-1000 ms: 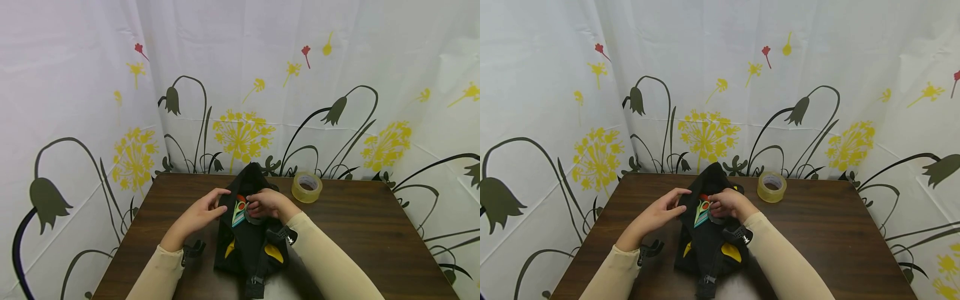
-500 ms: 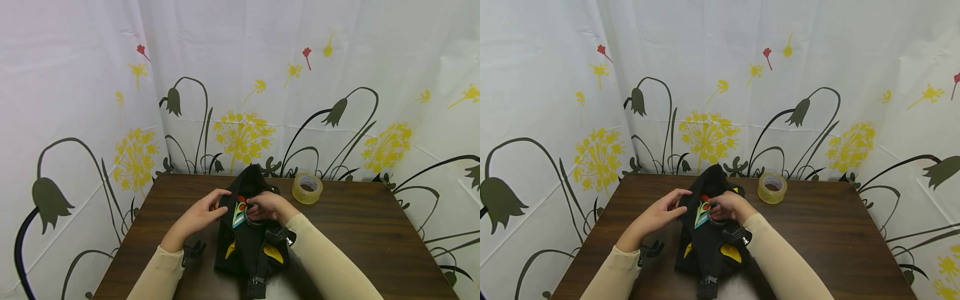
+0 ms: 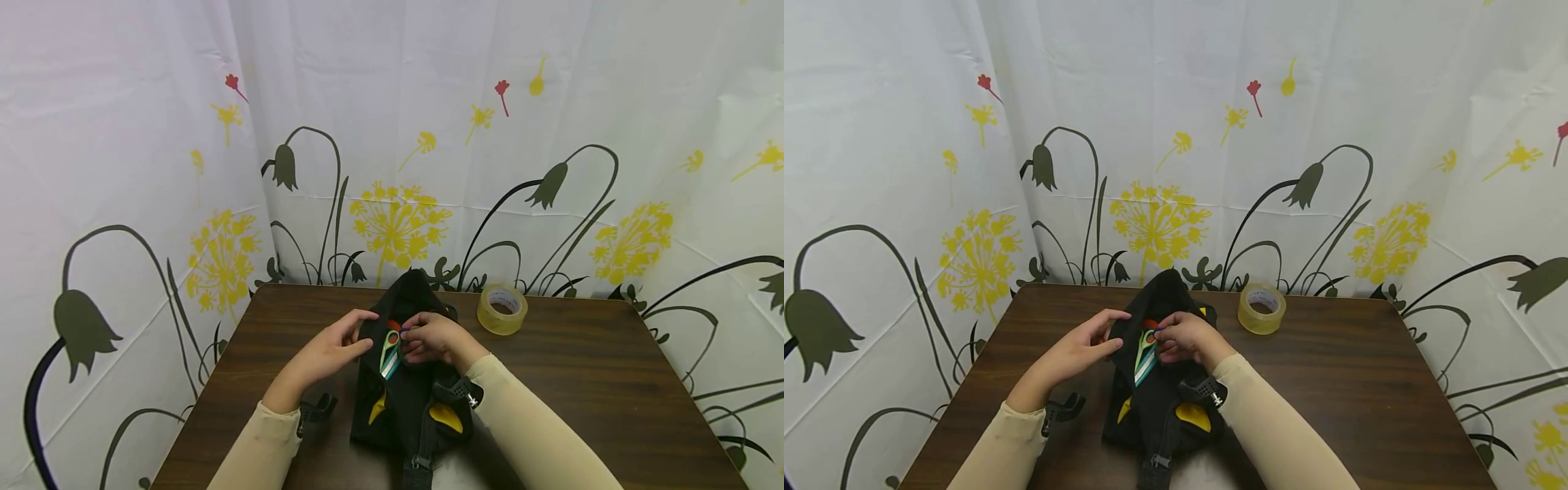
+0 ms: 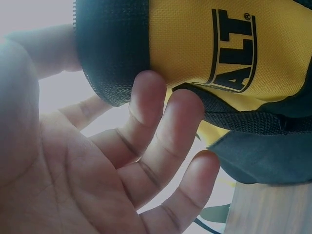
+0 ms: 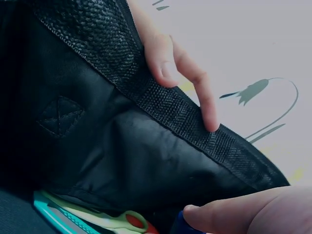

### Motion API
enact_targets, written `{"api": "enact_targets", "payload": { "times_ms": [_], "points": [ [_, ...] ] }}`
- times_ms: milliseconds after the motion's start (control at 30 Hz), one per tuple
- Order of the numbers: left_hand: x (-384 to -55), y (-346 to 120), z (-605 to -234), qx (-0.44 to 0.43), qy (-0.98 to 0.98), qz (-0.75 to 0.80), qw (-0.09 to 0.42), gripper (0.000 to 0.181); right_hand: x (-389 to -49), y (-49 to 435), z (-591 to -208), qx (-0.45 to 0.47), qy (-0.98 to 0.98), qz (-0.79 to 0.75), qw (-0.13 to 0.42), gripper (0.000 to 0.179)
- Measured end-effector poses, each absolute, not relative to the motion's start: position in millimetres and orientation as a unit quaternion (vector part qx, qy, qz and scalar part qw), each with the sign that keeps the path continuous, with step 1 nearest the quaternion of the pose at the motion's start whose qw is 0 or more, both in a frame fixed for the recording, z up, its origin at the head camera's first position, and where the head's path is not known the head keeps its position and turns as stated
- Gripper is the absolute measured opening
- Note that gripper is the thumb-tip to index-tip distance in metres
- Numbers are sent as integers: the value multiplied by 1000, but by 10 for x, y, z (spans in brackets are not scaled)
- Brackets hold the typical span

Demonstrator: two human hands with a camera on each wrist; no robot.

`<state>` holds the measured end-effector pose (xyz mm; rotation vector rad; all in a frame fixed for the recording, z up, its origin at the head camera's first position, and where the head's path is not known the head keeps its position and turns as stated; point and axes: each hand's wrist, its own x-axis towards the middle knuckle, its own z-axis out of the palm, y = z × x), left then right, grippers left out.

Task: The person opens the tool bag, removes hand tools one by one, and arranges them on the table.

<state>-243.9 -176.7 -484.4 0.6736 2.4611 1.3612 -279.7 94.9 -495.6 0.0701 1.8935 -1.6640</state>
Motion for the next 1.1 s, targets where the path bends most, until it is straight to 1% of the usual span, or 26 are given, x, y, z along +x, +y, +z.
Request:
{"api": "enact_targets", "payload": {
  "times_ms": [167, 300, 500, 600, 667, 800, 900, 1100],
  "points": [
    [-2434, -1763, -4847, 231, 844, 468, 126, 49, -2750, 960, -4836, 13, 720, -631, 289, 34],
    [-2436, -1762, -4839, 232, 845, 466, 125, 49, -2734, 971, -4717, -9, 728, -632, 265, 35],
    [-2437, -1755, -4833, 232, 848, 462, 121, 50, -2647, 1043, -4496, -37, 740, -631, 228, 30],
    [-2429, -1752, -4832, 230, 849, 461, 121, 50, -2584, 1105, -4427, -53, 755, -623, 198, 24],
    [-2424, -1751, -4833, 229, 849, 461, 123, 50, -2542, 1153, -4398, -66, 769, -612, 175, 24],
    [-2420, -1751, -4830, 229, 847, 464, 124, 50, -2480, 1250, -4370, -89, 790, -595, 116, 37],
    [-2423, -1752, -4841, 232, 846, 465, 122, 50, -2451, 1325, -4357, -94, 782, -611, 79, 45],
    [-2432, -1761, -4881, 235, 845, 465, 121, 50, -2410, 1516, -4339, -78, 743, -664, 30, 38]
  ]
}}
